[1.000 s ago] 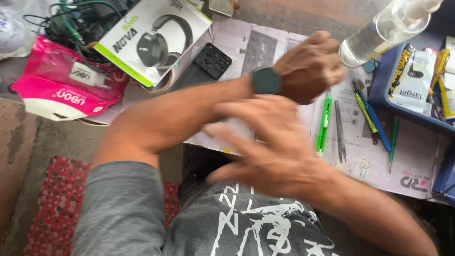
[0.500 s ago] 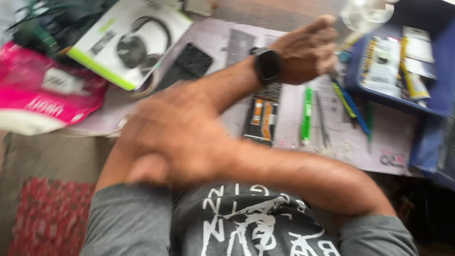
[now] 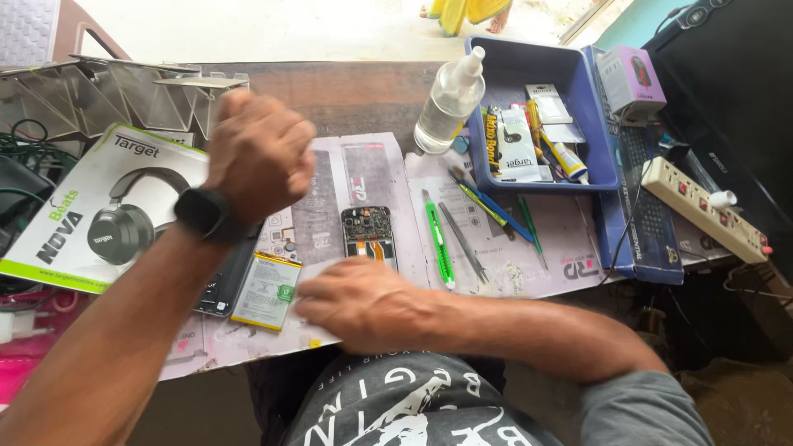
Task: The person disassembles a smartphone, removes the motherboard, and then reassembles it by placing the motherboard back into the chassis and connecting internal components.
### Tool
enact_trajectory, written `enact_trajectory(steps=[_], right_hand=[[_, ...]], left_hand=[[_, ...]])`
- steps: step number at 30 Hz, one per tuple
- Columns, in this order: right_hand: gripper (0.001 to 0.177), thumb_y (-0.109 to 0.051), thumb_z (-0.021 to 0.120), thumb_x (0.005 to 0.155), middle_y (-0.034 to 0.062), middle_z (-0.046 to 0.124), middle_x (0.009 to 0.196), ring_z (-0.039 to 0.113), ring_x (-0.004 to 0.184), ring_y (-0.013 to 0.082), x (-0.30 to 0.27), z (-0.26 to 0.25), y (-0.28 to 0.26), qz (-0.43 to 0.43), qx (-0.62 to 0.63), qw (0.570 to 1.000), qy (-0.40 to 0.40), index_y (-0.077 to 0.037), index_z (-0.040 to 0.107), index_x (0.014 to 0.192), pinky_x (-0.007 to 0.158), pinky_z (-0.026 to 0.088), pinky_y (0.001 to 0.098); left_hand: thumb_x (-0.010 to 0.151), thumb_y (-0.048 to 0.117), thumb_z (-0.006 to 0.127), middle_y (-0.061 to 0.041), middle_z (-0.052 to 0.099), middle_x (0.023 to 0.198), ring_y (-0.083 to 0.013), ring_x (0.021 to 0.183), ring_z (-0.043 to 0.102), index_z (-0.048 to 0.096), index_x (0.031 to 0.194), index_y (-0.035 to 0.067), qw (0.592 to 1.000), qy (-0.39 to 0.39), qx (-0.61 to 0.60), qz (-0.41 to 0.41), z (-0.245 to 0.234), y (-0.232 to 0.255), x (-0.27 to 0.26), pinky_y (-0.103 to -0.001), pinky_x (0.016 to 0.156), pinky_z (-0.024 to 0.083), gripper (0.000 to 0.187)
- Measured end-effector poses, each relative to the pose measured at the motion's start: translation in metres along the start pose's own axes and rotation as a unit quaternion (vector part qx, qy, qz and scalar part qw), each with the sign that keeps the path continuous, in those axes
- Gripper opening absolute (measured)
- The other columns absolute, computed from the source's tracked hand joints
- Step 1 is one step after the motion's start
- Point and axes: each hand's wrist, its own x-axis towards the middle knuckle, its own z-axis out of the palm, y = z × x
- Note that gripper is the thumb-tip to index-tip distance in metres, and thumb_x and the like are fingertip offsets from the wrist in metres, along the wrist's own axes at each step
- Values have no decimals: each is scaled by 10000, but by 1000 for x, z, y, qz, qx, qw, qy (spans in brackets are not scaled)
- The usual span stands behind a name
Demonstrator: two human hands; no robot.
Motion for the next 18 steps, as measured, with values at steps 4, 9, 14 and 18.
enact_trajectory(steps=[4,9,14,18], right_hand=[[165,-125,712,877,97,694,926,696,891,291,-27,-21,38,76,-55,996,4,-61,726,1030,810,556,432],[134,-102,782,849,95,711,853,679,740,272,-44,-47,55,170,-84,976,103,-70,752,976,658,538,419],[175,-109,815,865,113,713,859,673,670,244,-32,-50,46,233,-13,971,51,-39,765,1018,611,541,384],[143,-122,788,894,120,731,911,710,765,267,-5,-39,45,157,-7,987,27,-40,765,1009,665,572,388]], left_hand=[[833,35,723,-93,700,898,-259,826,647,682,900,59,997,14,-11,-70,-48,11,-36,-413,802,491,81],[844,61,778,-76,632,785,-287,715,632,636,830,89,980,14,-81,-182,-71,37,-82,-398,634,503,145],[860,58,811,-70,576,722,-290,652,594,576,746,89,964,35,-79,-252,-80,60,-123,-413,598,475,263],[861,70,804,-65,560,693,-274,618,586,562,726,88,949,45,-82,-302,-88,78,-131,-403,550,446,279]])
